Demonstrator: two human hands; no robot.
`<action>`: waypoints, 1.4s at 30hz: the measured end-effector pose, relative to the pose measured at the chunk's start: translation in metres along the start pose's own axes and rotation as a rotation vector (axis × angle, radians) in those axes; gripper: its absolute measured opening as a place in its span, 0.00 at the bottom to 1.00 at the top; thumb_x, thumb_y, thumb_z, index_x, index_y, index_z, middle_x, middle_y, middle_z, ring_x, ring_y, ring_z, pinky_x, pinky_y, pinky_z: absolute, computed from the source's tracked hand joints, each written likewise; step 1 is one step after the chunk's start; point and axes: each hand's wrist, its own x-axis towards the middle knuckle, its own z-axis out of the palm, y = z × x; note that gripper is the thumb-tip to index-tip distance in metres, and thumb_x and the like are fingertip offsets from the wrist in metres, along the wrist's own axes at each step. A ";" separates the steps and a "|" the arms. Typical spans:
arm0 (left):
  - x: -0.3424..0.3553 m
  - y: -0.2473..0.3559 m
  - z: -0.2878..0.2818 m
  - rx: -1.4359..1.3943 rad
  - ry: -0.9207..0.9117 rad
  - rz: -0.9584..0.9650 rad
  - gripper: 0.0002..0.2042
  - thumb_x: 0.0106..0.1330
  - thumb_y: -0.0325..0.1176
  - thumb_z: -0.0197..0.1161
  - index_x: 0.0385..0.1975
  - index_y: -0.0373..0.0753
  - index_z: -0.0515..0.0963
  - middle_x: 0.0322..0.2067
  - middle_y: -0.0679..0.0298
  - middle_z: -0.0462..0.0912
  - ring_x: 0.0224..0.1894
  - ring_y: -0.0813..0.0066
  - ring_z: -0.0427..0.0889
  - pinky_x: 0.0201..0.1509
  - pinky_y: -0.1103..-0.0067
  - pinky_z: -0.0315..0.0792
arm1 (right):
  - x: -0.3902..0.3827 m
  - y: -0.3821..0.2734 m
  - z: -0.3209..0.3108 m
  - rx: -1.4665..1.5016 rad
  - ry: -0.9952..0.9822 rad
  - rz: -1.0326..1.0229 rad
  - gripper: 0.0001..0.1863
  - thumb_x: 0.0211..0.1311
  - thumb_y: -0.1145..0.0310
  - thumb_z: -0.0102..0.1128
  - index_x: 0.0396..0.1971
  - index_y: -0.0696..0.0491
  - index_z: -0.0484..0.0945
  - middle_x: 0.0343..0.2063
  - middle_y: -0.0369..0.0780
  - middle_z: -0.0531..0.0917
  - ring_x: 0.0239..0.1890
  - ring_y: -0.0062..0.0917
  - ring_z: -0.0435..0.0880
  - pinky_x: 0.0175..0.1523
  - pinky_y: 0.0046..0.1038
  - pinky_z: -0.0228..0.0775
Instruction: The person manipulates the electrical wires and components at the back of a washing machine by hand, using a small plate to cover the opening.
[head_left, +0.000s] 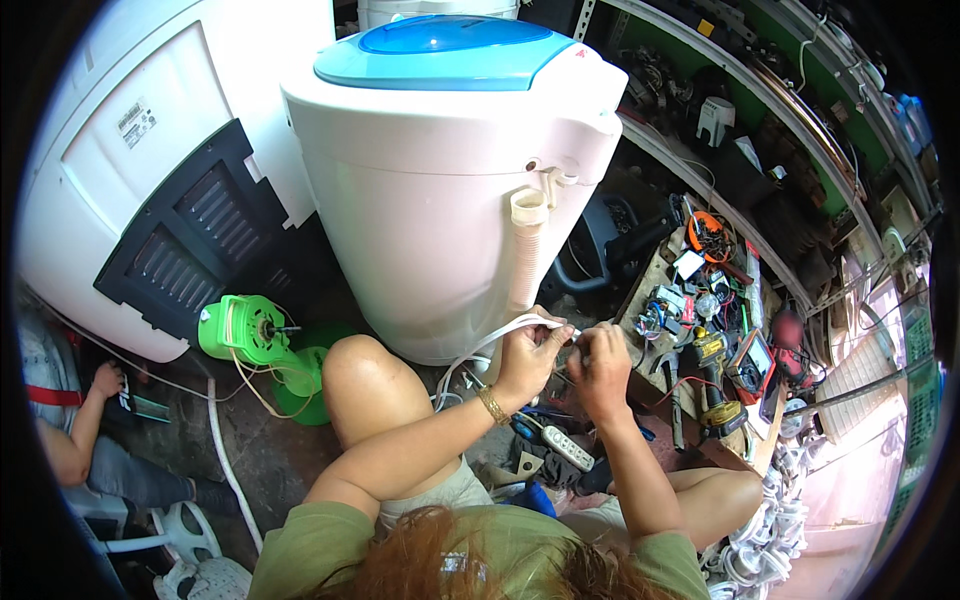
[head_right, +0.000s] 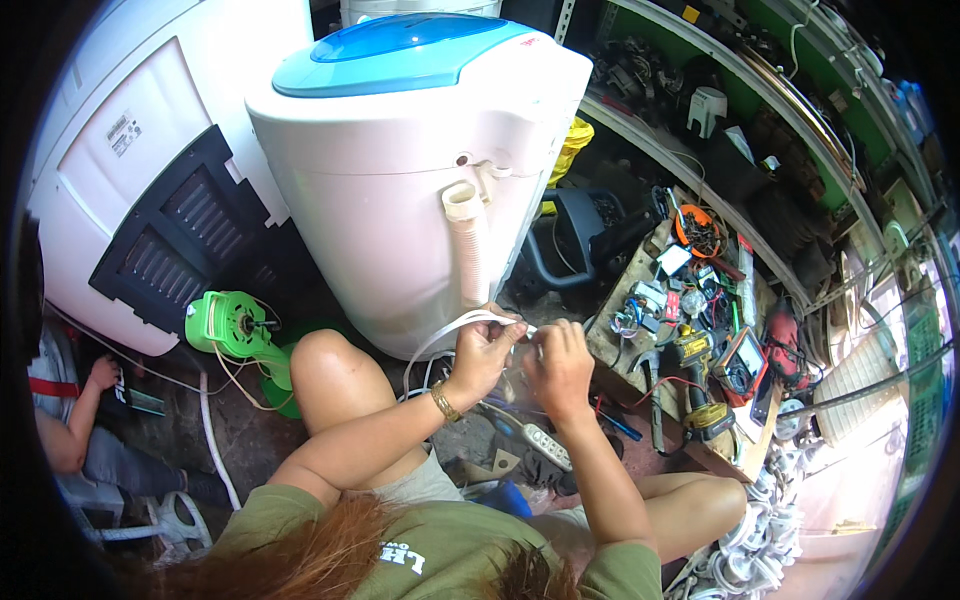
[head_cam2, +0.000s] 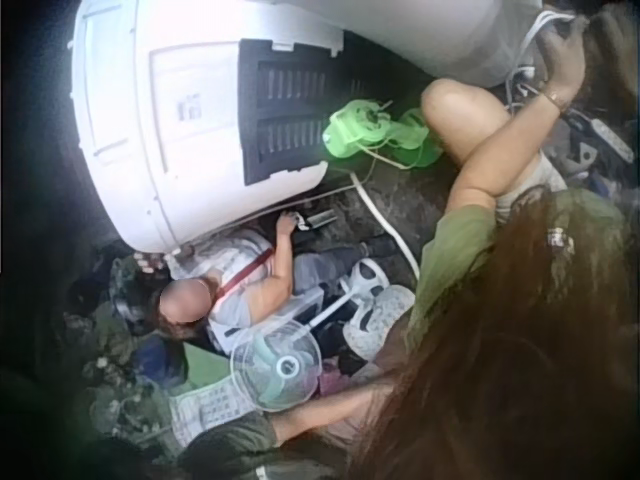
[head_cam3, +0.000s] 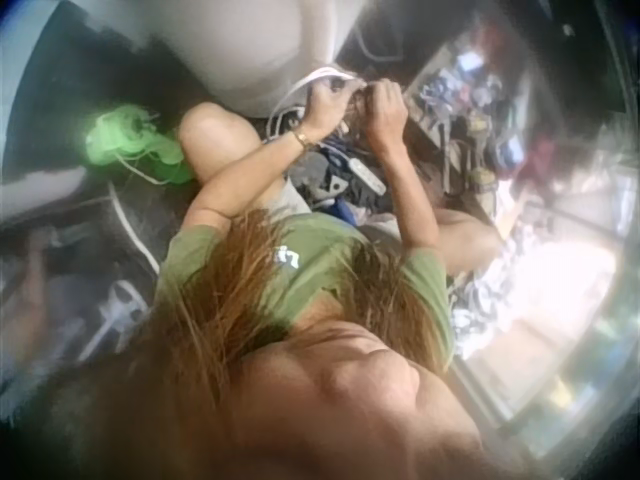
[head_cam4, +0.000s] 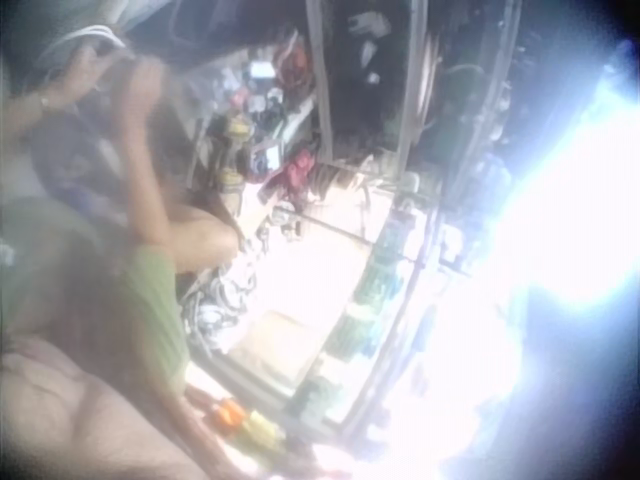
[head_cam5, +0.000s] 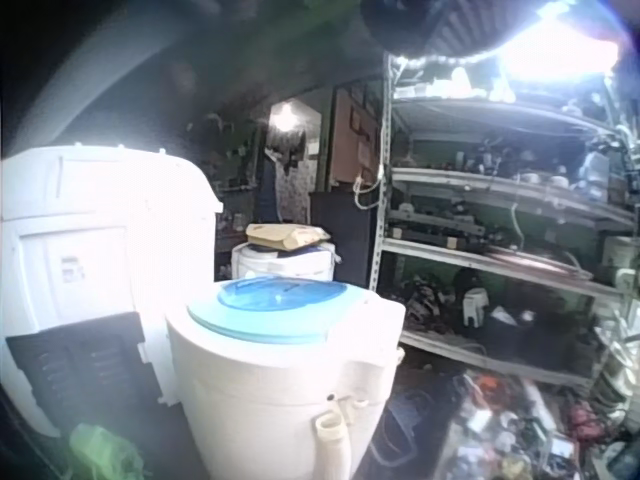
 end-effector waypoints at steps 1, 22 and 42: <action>0.001 -0.001 0.000 -0.035 -0.040 0.064 0.05 0.62 0.27 0.63 0.28 0.36 0.72 0.23 0.71 0.76 0.25 0.89 0.70 0.26 0.87 0.65 | -0.001 0.002 -0.005 0.066 0.047 0.001 0.14 0.38 0.79 0.63 0.29 0.56 0.70 0.27 0.43 0.73 0.31 0.39 0.73 0.36 0.35 0.66; 0.006 0.003 -0.012 -0.183 -0.556 -0.258 0.06 0.67 0.33 0.57 0.39 0.39 0.75 0.33 0.70 0.78 0.37 0.85 0.74 0.42 0.84 0.69 | -0.013 0.048 -0.016 1.467 -0.700 1.167 0.26 0.67 0.45 0.43 0.46 0.54 0.71 0.29 0.40 0.80 0.22 0.23 0.77 0.28 0.22 0.70; 0.000 0.037 -0.010 1.253 -0.466 0.768 0.15 0.61 0.36 0.59 0.46 0.41 0.74 0.32 0.63 0.77 0.21 0.64 0.80 0.20 0.74 0.73 | 0.002 0.026 -0.027 0.223 0.133 0.200 0.03 0.49 0.80 0.60 0.24 0.56 0.78 0.31 0.37 0.83 0.33 0.27 0.73 0.40 0.27 0.65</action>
